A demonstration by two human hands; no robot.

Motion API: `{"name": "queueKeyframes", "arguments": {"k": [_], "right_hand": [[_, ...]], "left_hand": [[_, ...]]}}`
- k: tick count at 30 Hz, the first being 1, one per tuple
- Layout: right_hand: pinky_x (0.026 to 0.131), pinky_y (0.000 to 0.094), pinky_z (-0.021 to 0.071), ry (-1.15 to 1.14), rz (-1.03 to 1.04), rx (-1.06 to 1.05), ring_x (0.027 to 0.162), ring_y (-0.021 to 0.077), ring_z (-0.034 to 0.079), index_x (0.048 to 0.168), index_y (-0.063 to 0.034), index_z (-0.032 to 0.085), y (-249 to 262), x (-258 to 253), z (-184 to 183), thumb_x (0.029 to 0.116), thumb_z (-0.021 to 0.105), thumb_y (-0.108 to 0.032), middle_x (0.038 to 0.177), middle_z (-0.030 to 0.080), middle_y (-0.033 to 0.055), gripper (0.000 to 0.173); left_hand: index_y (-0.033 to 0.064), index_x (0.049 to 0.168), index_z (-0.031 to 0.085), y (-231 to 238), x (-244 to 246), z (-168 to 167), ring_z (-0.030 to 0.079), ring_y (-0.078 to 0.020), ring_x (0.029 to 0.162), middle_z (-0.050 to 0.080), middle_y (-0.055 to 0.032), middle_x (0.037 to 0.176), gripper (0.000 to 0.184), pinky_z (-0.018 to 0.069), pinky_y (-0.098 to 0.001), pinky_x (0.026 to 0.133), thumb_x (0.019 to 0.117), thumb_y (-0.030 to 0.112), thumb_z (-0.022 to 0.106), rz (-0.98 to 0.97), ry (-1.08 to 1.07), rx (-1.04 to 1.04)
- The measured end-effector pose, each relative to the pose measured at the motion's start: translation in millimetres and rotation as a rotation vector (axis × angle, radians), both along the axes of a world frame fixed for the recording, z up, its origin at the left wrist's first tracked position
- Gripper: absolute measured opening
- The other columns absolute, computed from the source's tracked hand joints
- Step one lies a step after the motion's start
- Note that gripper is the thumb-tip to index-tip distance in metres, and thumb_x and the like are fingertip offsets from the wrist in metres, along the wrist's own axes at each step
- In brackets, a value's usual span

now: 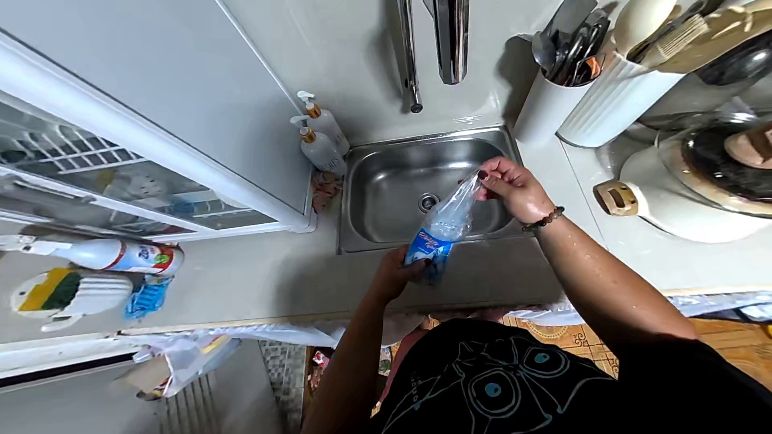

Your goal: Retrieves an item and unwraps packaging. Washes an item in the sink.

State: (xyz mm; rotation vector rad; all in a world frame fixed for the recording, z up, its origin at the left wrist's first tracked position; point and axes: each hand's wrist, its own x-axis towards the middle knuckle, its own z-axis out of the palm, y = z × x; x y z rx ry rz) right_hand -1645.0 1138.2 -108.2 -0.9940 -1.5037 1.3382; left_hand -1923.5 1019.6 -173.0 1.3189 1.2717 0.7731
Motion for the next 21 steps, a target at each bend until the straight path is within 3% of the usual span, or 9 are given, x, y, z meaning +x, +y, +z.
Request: {"name": "queueKeyframes", "arguments": {"k": [5, 11, 13, 17, 21], "right_hand": [[0.071, 0.0330, 0.0610, 0.211, -0.469, -0.226, 0.072, 0.0131, 0.068, 0.123, -0.0049, 0.057, 39, 11, -24, 0.1064, 0.051, -0.014, 0.092, 0.068, 0.0037, 0.019], [0.077, 0.0380, 0.0601, 0.041, -0.795, -0.308, 0.083, 0.0189, 0.069, 0.131, -0.0010, 0.055, 84, 41, -92, 0.1057, 0.054, -0.016, 0.107, 0.067, 0.0146, 0.030], [0.086, 0.0433, 0.0587, -0.094, -0.757, -0.319, 0.095, 0.0241, 0.070, 0.137, -0.0012, 0.054, 90, 48, -106, 0.1054, 0.054, -0.015, 0.117, 0.067, 0.0184, 0.034], [0.100, 0.0522, 0.0516, -0.393, -0.479, -0.305, 0.114, 0.0342, 0.066, 0.142, -0.0009, 0.055, 98, 54, -116, 0.1043, 0.055, -0.013, 0.130, 0.065, 0.0234, 0.039], [0.104, 0.0632, 0.0473, -0.650, -0.390, -0.286, 0.122, 0.0413, 0.063, 0.142, -0.0045, 0.058, 116, 61, -125, 0.0986, 0.065, -0.020, 0.131, 0.066, 0.0236, 0.046]], "left_hand": [[-0.0007, 0.117, 0.067, -2, -23, 2, 0.070, -0.0103, 0.094, 0.073, -0.0078, 0.103, 0.029, 0.0582, -0.0317, 0.089, 0.0984, 0.021, 0.065, 0.011, 0.116, -0.030], [-0.0010, 0.116, 0.066, -6, -43, 3, 0.070, -0.0093, 0.091, 0.072, -0.0064, 0.102, 0.024, 0.0593, -0.0303, 0.085, 0.0974, 0.014, 0.064, 0.078, 0.105, -0.066], [-0.0012, 0.116, 0.066, -8, -46, 3, 0.070, -0.0080, 0.091, 0.072, -0.0052, 0.101, 0.024, 0.0590, -0.0288, 0.086, 0.0964, 0.012, 0.065, 0.089, 0.076, -0.050], [-0.0018, 0.115, 0.064, -14, -48, -1, 0.070, -0.0051, 0.091, 0.072, -0.0004, 0.100, 0.024, 0.0593, -0.0265, 0.085, 0.0914, 0.003, 0.063, 0.080, -0.071, 0.010], [0.0049, 0.107, 0.063, -21, -45, -16, 0.069, 0.0006, 0.087, 0.073, 0.0108, 0.093, 0.025, 0.0594, -0.0241, 0.081, 0.0813, 0.003, 0.062, 0.294, -0.227, 0.216]]}}
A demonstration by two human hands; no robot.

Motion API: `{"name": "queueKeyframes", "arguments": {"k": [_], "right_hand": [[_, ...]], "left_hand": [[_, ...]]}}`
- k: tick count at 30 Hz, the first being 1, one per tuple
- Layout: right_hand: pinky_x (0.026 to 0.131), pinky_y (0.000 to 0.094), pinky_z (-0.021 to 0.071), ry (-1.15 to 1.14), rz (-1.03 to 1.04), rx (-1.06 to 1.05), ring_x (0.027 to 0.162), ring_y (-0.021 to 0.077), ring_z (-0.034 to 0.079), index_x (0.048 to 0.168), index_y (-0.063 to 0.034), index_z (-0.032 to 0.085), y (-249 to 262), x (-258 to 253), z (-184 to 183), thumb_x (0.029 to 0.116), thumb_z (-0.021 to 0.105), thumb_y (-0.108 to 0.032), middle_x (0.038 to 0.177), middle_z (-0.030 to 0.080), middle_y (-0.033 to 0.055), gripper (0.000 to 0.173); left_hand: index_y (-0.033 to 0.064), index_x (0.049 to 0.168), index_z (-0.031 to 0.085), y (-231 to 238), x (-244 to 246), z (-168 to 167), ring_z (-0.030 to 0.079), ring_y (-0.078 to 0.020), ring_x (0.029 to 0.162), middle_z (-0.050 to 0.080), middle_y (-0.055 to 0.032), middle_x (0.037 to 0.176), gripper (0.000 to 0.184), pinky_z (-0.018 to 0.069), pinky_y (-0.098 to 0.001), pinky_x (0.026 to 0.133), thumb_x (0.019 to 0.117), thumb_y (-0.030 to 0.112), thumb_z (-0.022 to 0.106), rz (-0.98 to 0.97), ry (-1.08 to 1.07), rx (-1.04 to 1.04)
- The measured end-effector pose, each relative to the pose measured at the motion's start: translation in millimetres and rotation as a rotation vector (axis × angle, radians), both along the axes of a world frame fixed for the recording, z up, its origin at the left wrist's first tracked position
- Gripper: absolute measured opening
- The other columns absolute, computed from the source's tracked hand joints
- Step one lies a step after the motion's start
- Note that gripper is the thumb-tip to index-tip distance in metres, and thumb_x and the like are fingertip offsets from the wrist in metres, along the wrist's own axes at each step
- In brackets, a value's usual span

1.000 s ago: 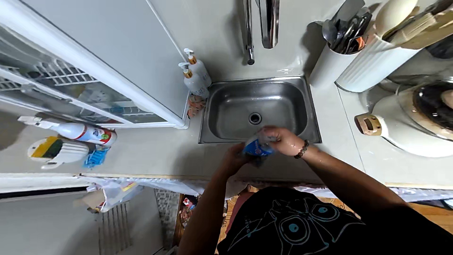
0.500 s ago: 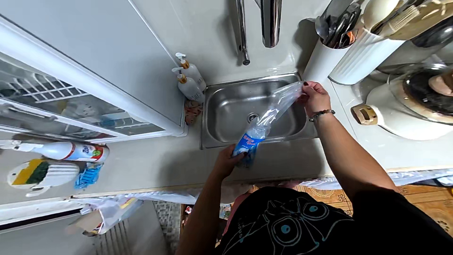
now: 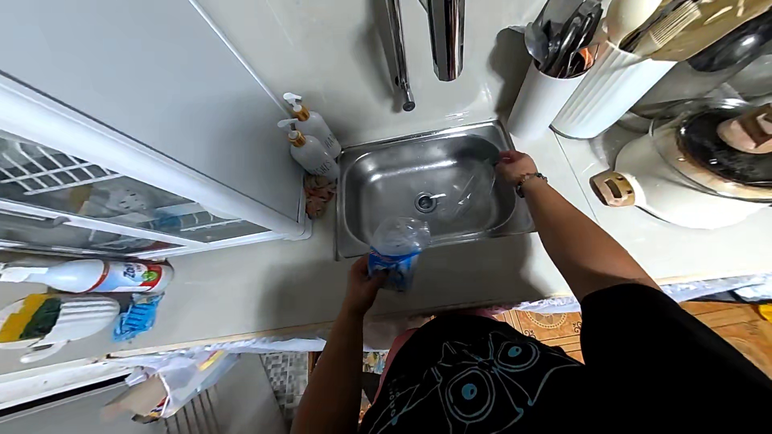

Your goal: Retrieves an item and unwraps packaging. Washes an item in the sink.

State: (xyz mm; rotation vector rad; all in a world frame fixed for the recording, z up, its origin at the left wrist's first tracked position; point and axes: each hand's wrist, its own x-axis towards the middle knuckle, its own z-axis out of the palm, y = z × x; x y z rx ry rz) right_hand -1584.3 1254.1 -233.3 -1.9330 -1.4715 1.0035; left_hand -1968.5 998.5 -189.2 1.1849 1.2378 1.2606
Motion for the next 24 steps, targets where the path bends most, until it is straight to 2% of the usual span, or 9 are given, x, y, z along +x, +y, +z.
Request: {"name": "queueKeyframes", "arguments": {"k": [3, 5, 8, 11, 13, 16, 19, 21, 24], "right_hand": [[0.107, 0.0686, 0.0416, -0.089, 0.014, 0.028, 0.129, 0.0474, 0.056, 0.146, -0.0045, 0.054, -7, -15, 35, 0.0977, 0.068, -0.027, 0.140, 0.058, 0.0277, 0.055], [0.105, 0.0577, 0.0491, 0.039, 0.090, 0.148, 0.122, 0.0377, 0.063, 0.139, -0.0030, 0.059, -25, -38, 68, 0.0969, 0.070, -0.023, 0.136, 0.063, 0.0225, 0.047], [0.096, 0.0365, 0.0576, 0.418, 0.483, 0.359, 0.108, 0.0182, 0.069, 0.117, 0.0015, 0.069, -64, -77, 114, 0.0950, 0.068, -0.011, 0.120, 0.070, 0.0133, 0.025], [0.110, 0.0402, 0.0501, 0.422, 0.913, 0.386, 0.132, 0.0216, 0.058, 0.099, -0.0066, 0.081, -93, -109, 146, 0.0871, 0.073, -0.018, 0.138, 0.065, 0.0123, 0.018], [0.110, 0.0480, 0.0478, 0.216, 1.003, 0.375, 0.134, 0.0252, 0.056, 0.102, -0.0126, 0.083, -100, -122, 148, 0.0840, 0.080, -0.025, 0.142, 0.063, 0.0123, 0.022], [0.104, 0.0513, 0.0506, 0.118, 1.041, 0.343, 0.124, 0.0278, 0.062, 0.103, -0.0096, 0.081, -100, -129, 138, 0.0816, 0.084, -0.023, 0.129, 0.069, 0.0144, 0.025], [0.108, 0.0488, 0.0474, 0.133, 1.081, 0.316, 0.126, 0.0286, 0.061, 0.097, -0.0039, 0.081, -97, -127, 133, 0.0894, 0.072, -0.008, 0.130, 0.068, 0.0147, 0.012], [0.110, 0.0429, 0.0472, 0.139, 1.072, 0.298, 0.128, 0.0237, 0.060, 0.098, -0.0035, 0.078, -91, -121, 134, 0.0945, 0.070, -0.013, 0.131, 0.067, 0.0128, 0.013], [0.114, 0.0488, 0.0429, 0.123, 1.123, 0.200, 0.137, 0.0303, 0.053, 0.109, -0.0049, 0.080, -91, -119, 128, 0.0902, 0.075, -0.016, 0.142, 0.061, 0.0175, 0.022]], "left_hand": [[0.0144, 0.104, 0.064, 2, 5, -5, 0.069, 0.0030, 0.087, 0.073, 0.0170, 0.092, 0.020, 0.0590, -0.0223, 0.080, 0.0841, 0.012, 0.067, 0.153, -0.042, 0.179], [0.0116, 0.108, 0.067, 6, 9, -3, 0.069, 0.0028, 0.091, 0.074, 0.0149, 0.097, 0.021, 0.0589, -0.0229, 0.083, 0.0887, 0.020, 0.069, 0.150, 0.032, 0.242], [-0.0062, 0.115, 0.063, 16, 9, -5, 0.068, -0.0005, 0.092, 0.072, 0.0010, 0.099, 0.049, 0.0589, -0.0254, 0.084, 0.0909, 0.036, 0.069, 0.050, 0.186, 0.202], [-0.0051, 0.114, 0.064, 25, 14, -4, 0.069, -0.0021, 0.090, 0.073, -0.0014, 0.098, 0.068, 0.0598, -0.0261, 0.082, 0.0882, 0.058, 0.069, -0.015, 0.213, 0.173], [-0.0060, 0.114, 0.064, 27, 18, -3, 0.070, -0.0027, 0.090, 0.073, -0.0027, 0.098, 0.060, 0.0598, -0.0265, 0.082, 0.0899, 0.049, 0.068, -0.030, 0.227, 0.171], [-0.0069, 0.111, 0.064, 28, 25, 4, 0.070, -0.0029, 0.087, 0.072, -0.0037, 0.095, 0.035, 0.0597, -0.0257, 0.080, 0.0882, 0.020, 0.064, -0.038, 0.242, 0.158], [-0.0055, 0.111, 0.065, 27, 30, 14, 0.071, -0.0050, 0.087, 0.073, -0.0045, 0.095, 0.036, 0.0601, -0.0267, 0.081, 0.0848, 0.018, 0.072, -0.062, 0.256, 0.062], [-0.0028, 0.107, 0.067, 25, 31, 16, 0.071, -0.0048, 0.086, 0.074, -0.0032, 0.093, 0.032, 0.0606, -0.0258, 0.081, 0.0862, 0.020, 0.076, -0.062, 0.263, 0.045], [-0.0033, 0.105, 0.068, 21, 35, 18, 0.071, -0.0042, 0.083, 0.074, -0.0028, 0.090, 0.025, 0.0606, -0.0247, 0.079, 0.0878, 0.014, 0.075, -0.040, 0.244, 0.045]]}}
